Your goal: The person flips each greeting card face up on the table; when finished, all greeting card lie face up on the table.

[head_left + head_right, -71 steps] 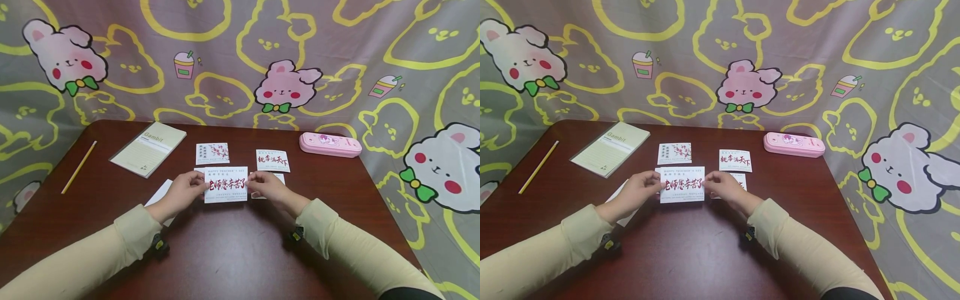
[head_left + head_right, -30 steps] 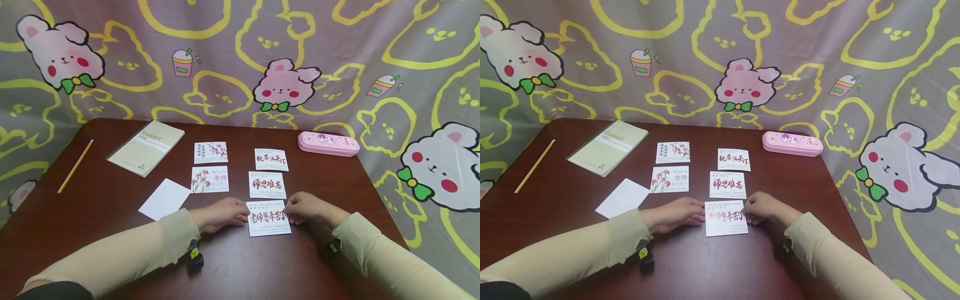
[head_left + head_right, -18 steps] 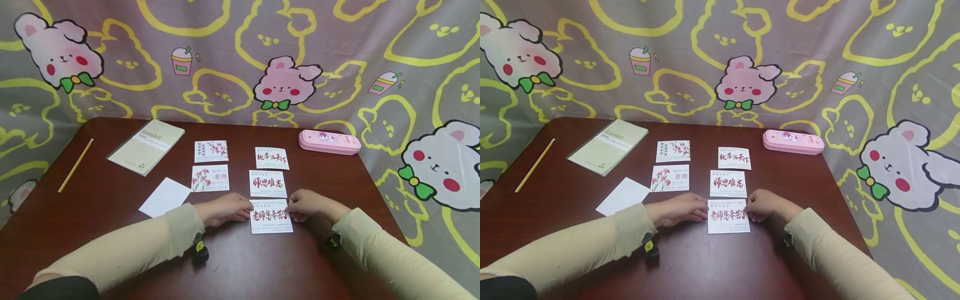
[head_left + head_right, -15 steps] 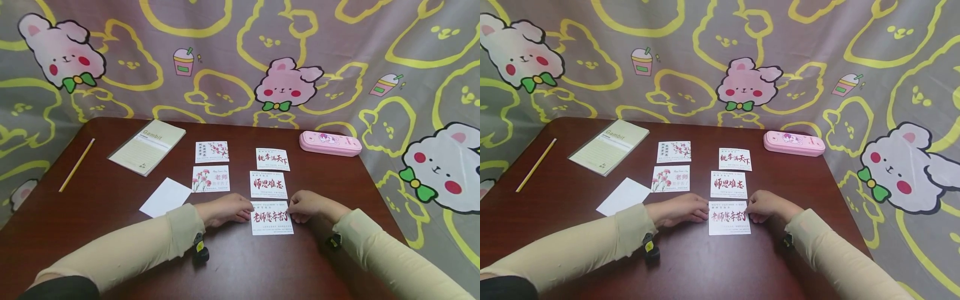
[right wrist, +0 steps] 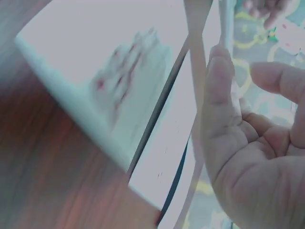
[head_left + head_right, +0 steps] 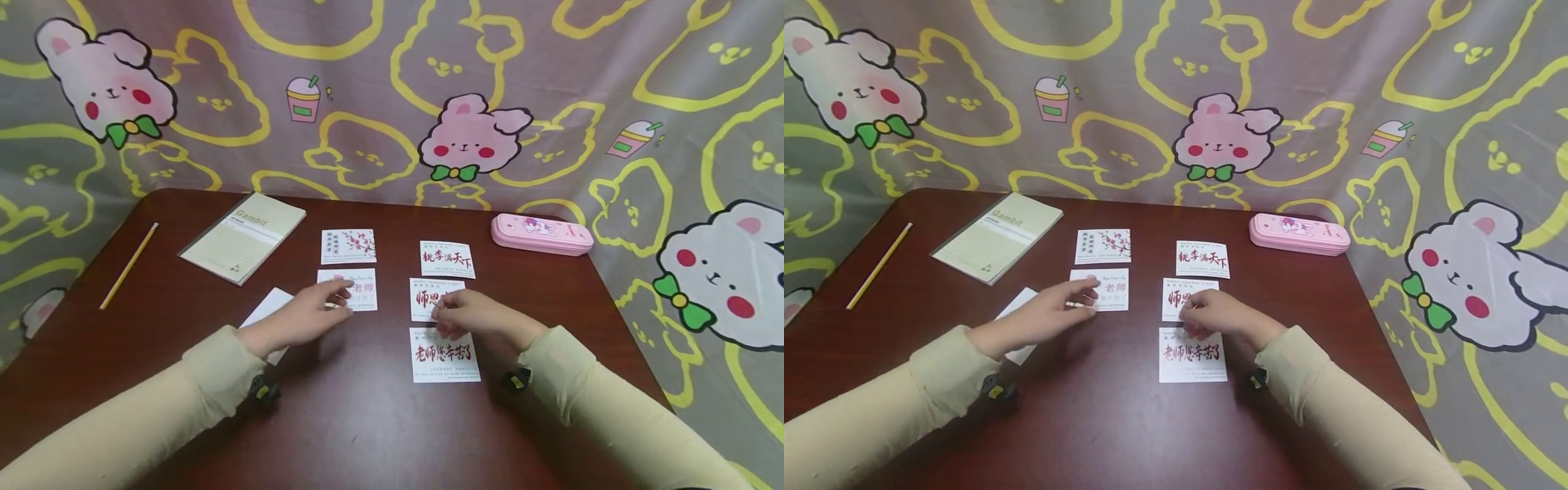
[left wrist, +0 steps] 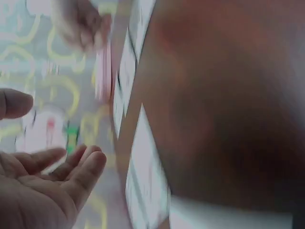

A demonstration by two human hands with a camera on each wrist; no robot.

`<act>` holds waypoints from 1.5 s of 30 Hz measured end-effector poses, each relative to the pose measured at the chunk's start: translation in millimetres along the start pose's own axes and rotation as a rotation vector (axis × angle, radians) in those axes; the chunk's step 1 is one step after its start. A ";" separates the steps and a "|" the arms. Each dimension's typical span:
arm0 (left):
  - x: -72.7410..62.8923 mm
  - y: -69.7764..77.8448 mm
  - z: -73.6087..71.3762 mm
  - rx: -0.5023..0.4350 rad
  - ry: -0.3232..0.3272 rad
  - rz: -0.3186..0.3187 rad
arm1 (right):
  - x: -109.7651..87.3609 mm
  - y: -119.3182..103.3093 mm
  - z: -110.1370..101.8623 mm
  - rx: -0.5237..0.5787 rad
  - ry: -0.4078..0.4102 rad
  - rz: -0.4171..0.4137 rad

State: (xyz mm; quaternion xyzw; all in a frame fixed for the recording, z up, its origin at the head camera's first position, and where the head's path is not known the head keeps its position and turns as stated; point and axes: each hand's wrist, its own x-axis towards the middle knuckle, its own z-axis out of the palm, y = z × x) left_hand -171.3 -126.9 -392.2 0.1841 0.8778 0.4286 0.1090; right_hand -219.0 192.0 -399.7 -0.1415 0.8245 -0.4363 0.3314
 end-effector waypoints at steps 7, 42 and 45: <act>-41.2 -42.9 -53.9 0.326 0.046 0.113 | 26.7 -30.5 45.9 0.320 -0.087 -0.052; -72.6 -54.5 -23.7 0.634 -0.160 -0.084 | 82.1 -103.0 167.0 0.878 -0.024 0.148; -71.6 -58.8 -21.7 0.612 -0.106 -0.074 | 84.3 -102.3 166.2 0.909 -0.019 0.133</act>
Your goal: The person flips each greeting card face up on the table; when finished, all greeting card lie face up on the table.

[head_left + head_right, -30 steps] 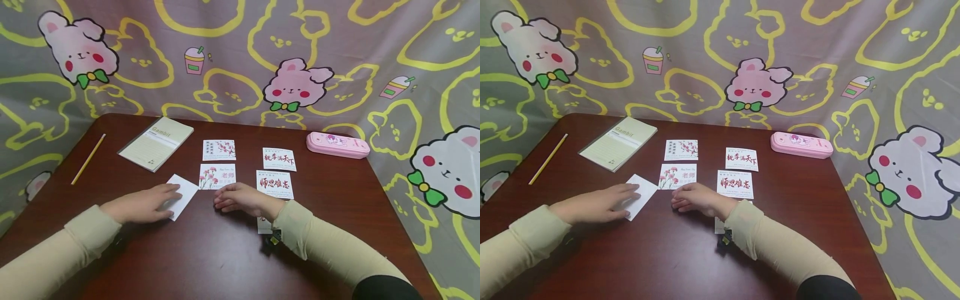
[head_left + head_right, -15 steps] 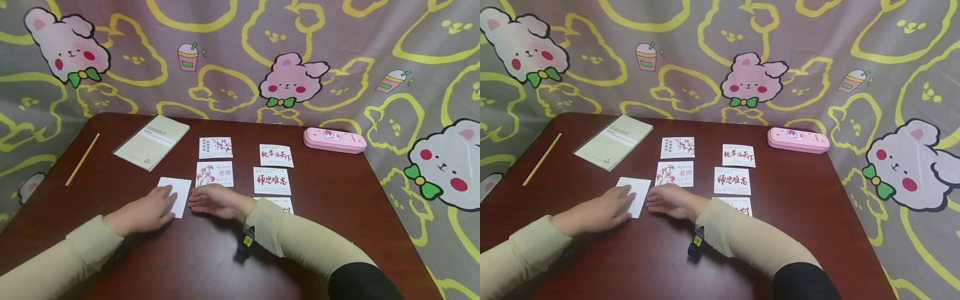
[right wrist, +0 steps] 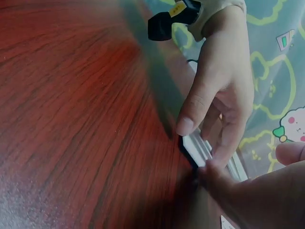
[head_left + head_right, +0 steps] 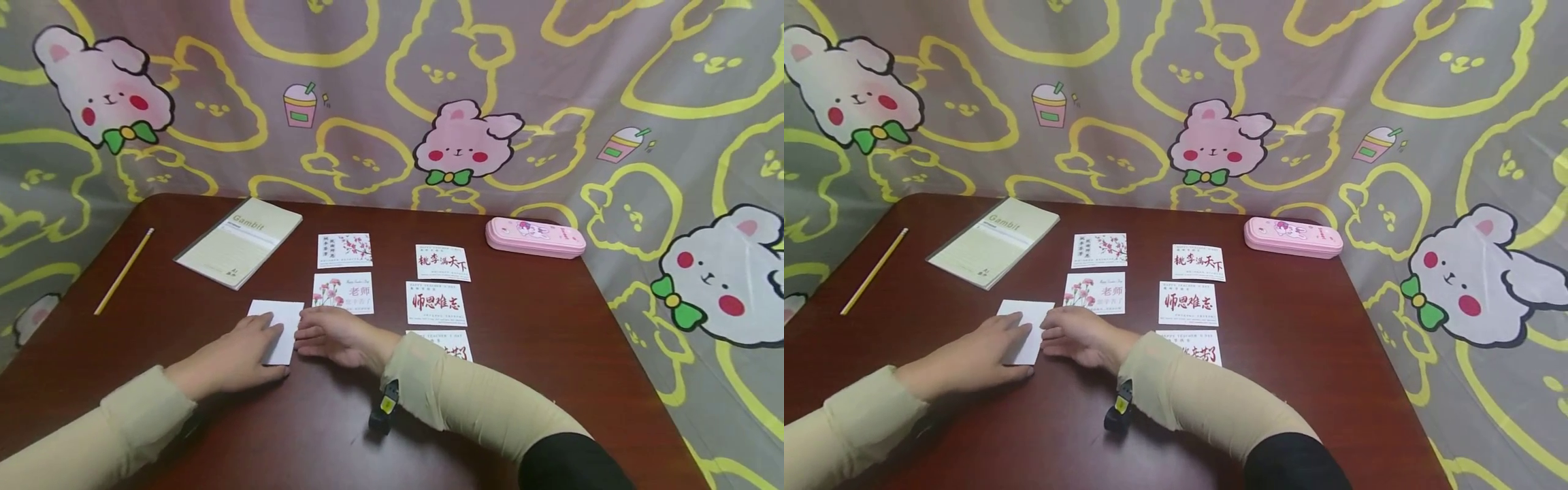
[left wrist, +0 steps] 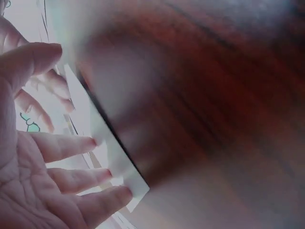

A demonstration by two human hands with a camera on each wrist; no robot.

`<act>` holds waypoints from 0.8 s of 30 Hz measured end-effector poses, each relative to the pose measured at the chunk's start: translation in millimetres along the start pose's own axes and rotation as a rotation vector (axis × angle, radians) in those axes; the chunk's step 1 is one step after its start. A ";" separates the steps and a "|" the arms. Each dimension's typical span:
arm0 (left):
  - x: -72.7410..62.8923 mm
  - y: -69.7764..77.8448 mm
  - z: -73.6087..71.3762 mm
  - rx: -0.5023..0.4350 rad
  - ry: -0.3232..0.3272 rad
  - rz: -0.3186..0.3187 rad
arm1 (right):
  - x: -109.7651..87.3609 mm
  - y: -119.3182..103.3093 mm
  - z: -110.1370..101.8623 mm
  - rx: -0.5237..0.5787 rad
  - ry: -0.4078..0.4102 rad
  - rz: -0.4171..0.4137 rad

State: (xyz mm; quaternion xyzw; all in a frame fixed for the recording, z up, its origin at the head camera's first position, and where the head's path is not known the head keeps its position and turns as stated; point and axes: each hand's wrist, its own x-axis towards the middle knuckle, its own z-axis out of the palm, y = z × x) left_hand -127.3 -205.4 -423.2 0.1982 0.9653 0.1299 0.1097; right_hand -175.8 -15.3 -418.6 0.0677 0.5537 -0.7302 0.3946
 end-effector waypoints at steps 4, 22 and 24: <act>0.1 -5.1 0.8 -0.018 0.058 0.034 | 5.3 -0.3 1.0 0.061 -0.005 -0.020; -6.2 -16.1 -37.4 -0.489 0.340 -0.065 | 9.4 -39.1 4.1 -0.018 -0.044 -0.229; -4.6 -15.5 -44.4 -0.648 0.303 -0.124 | 8.5 -43.3 1.3 -0.090 -0.015 -0.275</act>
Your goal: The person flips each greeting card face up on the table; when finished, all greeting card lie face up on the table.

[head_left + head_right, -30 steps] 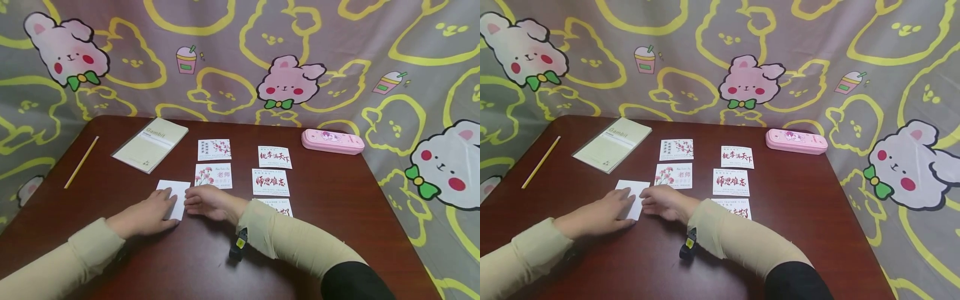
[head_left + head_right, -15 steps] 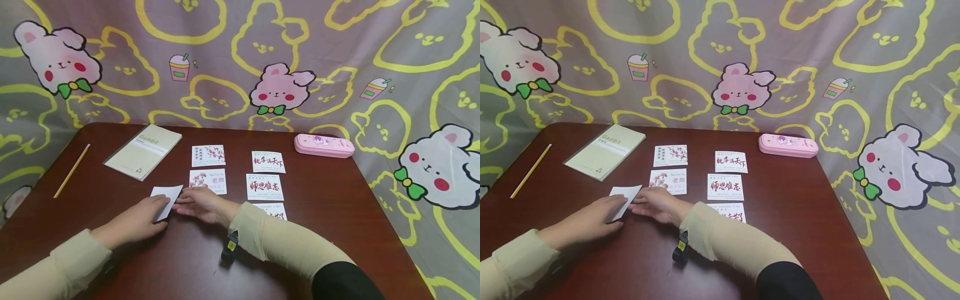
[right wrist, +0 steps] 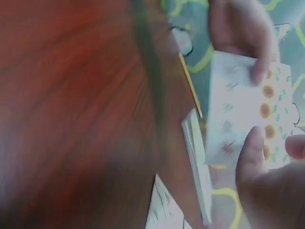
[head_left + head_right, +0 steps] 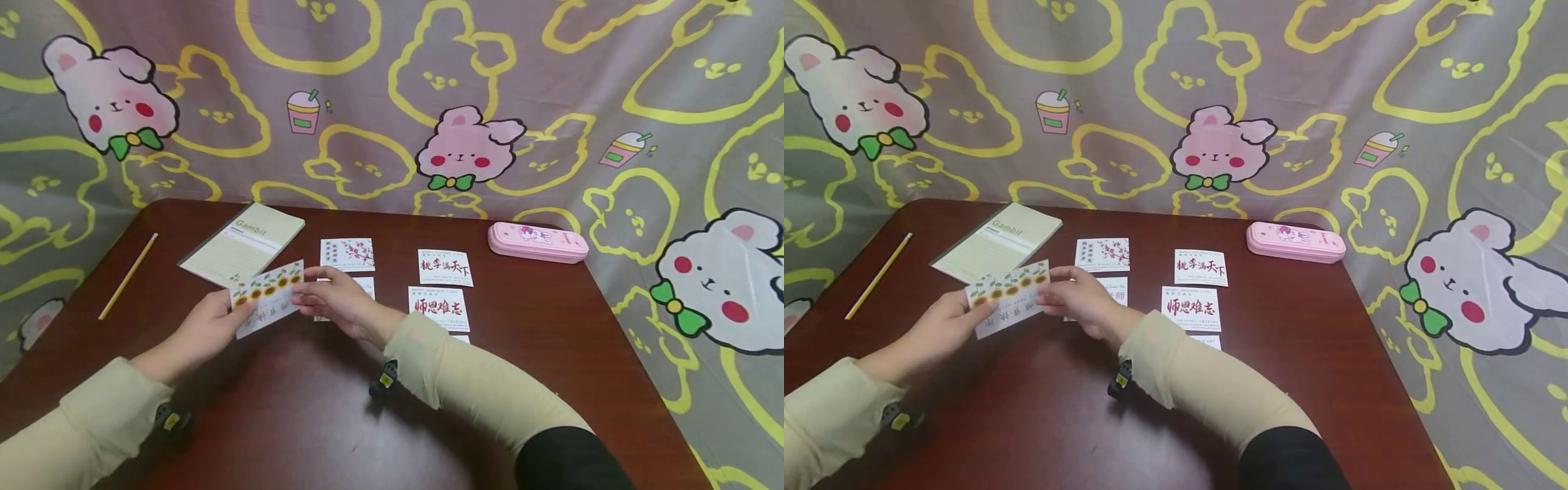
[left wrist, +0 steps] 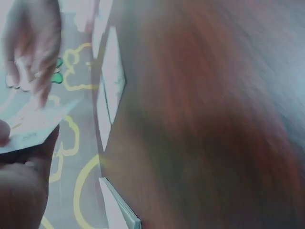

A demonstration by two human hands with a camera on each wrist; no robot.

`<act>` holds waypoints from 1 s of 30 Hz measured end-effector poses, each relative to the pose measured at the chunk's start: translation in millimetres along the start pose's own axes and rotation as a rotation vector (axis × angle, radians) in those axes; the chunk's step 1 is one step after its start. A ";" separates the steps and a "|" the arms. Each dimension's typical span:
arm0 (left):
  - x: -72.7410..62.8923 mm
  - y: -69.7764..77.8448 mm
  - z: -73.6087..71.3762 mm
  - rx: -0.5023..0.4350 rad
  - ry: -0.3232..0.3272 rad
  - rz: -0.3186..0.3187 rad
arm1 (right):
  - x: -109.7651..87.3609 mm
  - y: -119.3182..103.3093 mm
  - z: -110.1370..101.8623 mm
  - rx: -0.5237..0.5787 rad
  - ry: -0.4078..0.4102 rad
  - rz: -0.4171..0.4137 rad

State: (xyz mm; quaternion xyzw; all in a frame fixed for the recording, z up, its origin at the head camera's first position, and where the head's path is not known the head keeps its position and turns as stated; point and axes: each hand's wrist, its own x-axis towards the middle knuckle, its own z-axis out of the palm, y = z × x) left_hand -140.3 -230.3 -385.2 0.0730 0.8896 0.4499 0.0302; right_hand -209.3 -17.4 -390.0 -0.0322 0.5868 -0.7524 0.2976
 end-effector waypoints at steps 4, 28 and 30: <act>5.4 3.0 -3.8 -0.306 -0.070 -0.124 | 0.0 0.6 -12.0 -0.248 0.065 -0.087; 39.9 33.6 -7.9 0.190 -0.055 0.041 | -13.0 13.3 -37.3 -0.463 -0.110 -0.089; 37.5 28.6 -9.2 0.117 0.070 -0.010 | -16.3 23.3 -41.9 -0.257 -0.106 0.006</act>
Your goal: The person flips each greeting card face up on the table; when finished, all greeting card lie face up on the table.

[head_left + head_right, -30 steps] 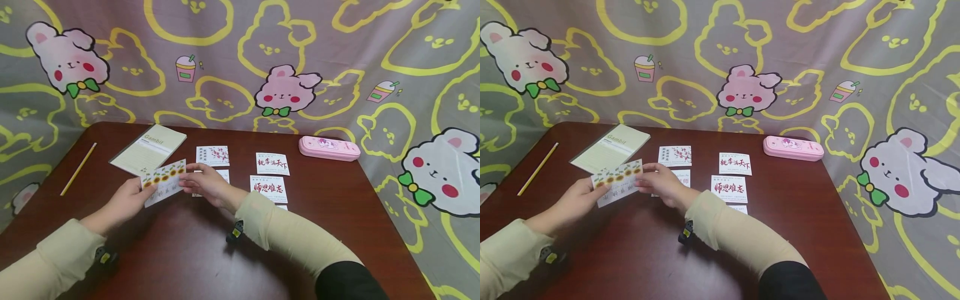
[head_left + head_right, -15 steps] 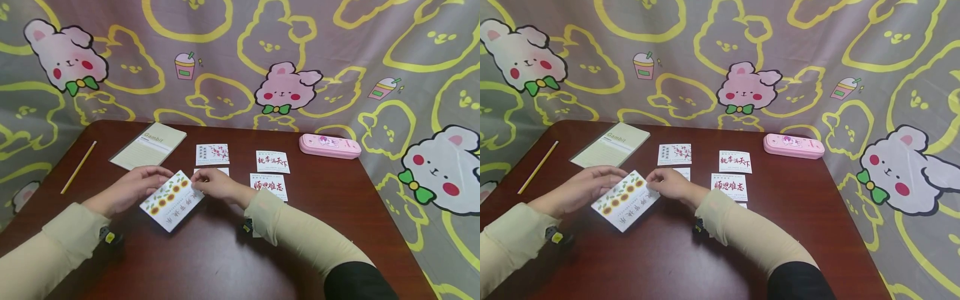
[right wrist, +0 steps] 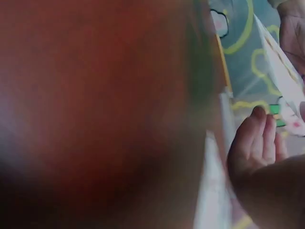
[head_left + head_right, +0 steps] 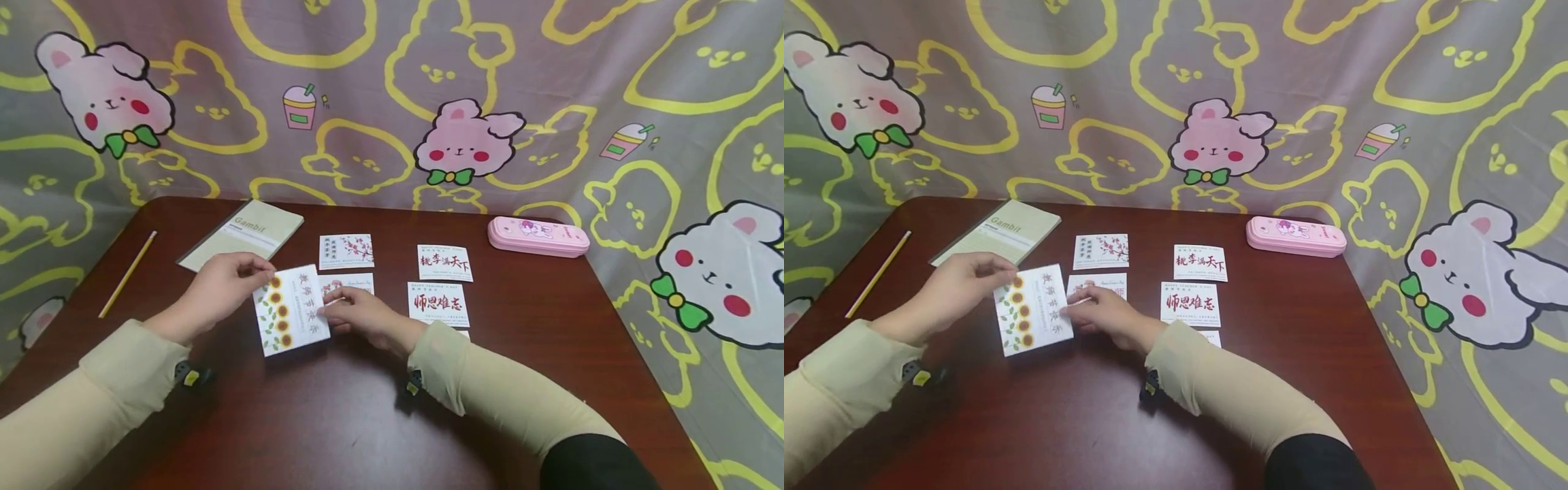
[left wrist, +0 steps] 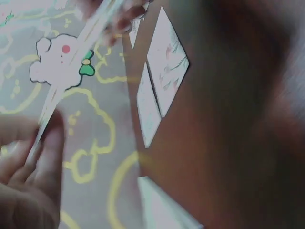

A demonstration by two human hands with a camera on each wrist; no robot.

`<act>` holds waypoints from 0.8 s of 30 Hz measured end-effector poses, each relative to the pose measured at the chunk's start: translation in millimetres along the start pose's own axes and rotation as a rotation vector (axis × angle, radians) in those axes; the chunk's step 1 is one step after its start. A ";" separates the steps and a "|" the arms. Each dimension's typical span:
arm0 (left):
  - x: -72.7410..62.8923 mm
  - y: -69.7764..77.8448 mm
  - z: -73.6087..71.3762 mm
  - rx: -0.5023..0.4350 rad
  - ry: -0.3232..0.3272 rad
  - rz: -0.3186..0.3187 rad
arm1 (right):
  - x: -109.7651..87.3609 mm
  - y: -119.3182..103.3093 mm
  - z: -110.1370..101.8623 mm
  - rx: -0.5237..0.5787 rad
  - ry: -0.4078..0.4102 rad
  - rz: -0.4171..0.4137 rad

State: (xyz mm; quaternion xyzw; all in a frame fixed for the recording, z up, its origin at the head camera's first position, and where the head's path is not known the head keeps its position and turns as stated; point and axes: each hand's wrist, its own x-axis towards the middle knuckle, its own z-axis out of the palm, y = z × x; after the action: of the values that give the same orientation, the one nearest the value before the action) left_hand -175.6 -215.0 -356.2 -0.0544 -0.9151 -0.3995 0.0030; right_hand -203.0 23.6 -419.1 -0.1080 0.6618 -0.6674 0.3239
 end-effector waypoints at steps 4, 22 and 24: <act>-5.9 -9.1 4.4 -0.175 0.142 -0.104 | -9.0 14.5 2.4 0.213 -0.054 0.104; -33.0 -24.2 42.9 -0.367 -0.341 -0.172 | -33.3 27.0 -38.6 -0.183 0.142 0.041; -35.1 -25.8 46.0 -0.417 -0.425 -0.198 | -37.9 29.0 -42.4 -0.230 0.169 0.056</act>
State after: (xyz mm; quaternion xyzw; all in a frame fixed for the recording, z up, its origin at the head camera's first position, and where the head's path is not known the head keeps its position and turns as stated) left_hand -141.6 -202.2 -408.1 -0.0468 -0.7944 -0.5565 -0.2387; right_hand -189.9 82.3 -440.2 -0.0694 0.7617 -0.5846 0.2709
